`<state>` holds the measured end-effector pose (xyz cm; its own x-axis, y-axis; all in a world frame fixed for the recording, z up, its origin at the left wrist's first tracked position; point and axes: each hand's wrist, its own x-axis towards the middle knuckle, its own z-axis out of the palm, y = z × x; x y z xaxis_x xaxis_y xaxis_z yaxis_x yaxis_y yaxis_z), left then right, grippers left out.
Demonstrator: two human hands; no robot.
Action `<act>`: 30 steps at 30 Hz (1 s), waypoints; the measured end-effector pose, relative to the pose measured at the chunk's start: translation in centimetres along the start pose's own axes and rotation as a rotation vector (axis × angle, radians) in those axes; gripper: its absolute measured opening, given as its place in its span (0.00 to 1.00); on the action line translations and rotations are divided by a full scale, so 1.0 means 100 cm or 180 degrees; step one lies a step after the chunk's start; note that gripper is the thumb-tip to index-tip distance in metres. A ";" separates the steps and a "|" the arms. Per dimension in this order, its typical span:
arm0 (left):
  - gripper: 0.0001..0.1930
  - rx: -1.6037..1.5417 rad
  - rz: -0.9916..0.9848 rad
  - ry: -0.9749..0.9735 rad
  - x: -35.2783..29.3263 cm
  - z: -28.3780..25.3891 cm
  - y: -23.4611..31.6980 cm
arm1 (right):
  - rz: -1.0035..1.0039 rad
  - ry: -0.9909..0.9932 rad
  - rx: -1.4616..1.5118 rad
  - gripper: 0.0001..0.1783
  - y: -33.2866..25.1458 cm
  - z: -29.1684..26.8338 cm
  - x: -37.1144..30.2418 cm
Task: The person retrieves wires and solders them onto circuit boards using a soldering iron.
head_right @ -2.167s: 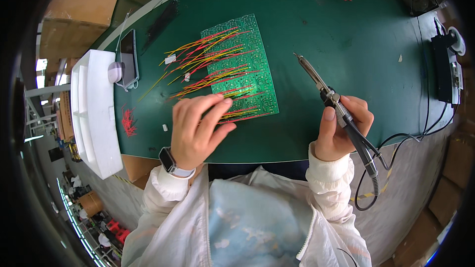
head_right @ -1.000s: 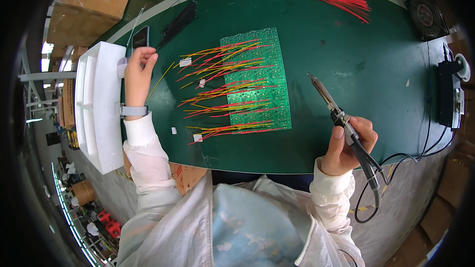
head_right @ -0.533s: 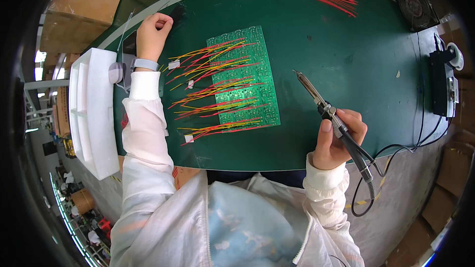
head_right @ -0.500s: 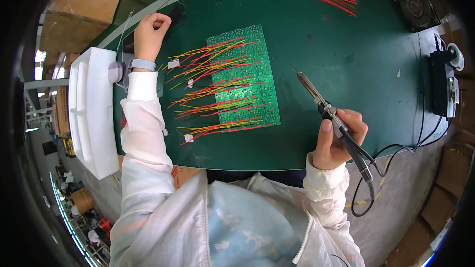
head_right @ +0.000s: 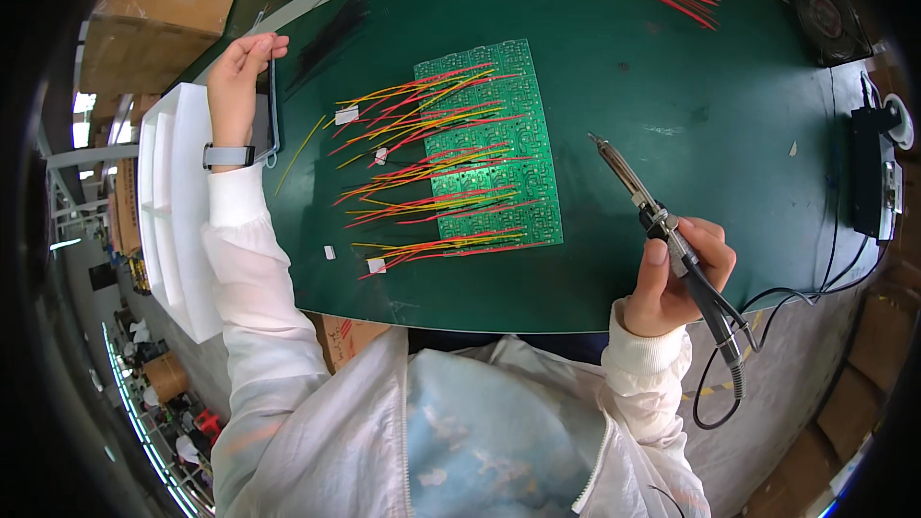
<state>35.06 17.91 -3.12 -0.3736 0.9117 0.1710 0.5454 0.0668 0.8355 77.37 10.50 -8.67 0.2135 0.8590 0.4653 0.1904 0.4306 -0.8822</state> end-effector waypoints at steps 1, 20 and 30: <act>0.11 0.0012 -0.0003 0.0008 -0.004 -0.004 0.000 | -0.0011 -0.0014 -0.0006 0.14 0.000 0.000 0.000; 0.04 -0.0486 0.0347 -0.0459 -0.114 0.088 0.088 | 0.0177 0.0045 0.0153 0.14 -0.010 0.013 0.036; 0.04 0.0396 0.1270 -0.0558 -0.068 0.161 0.079 | 0.0396 -0.0637 0.0593 0.12 0.034 0.053 0.104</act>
<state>53.99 18.75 -6.06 0.0112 0.9302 0.3670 0.7111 -0.2655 0.6511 75.16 22.34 -7.26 0.0276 0.9379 0.3457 -0.0085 0.3460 -0.9382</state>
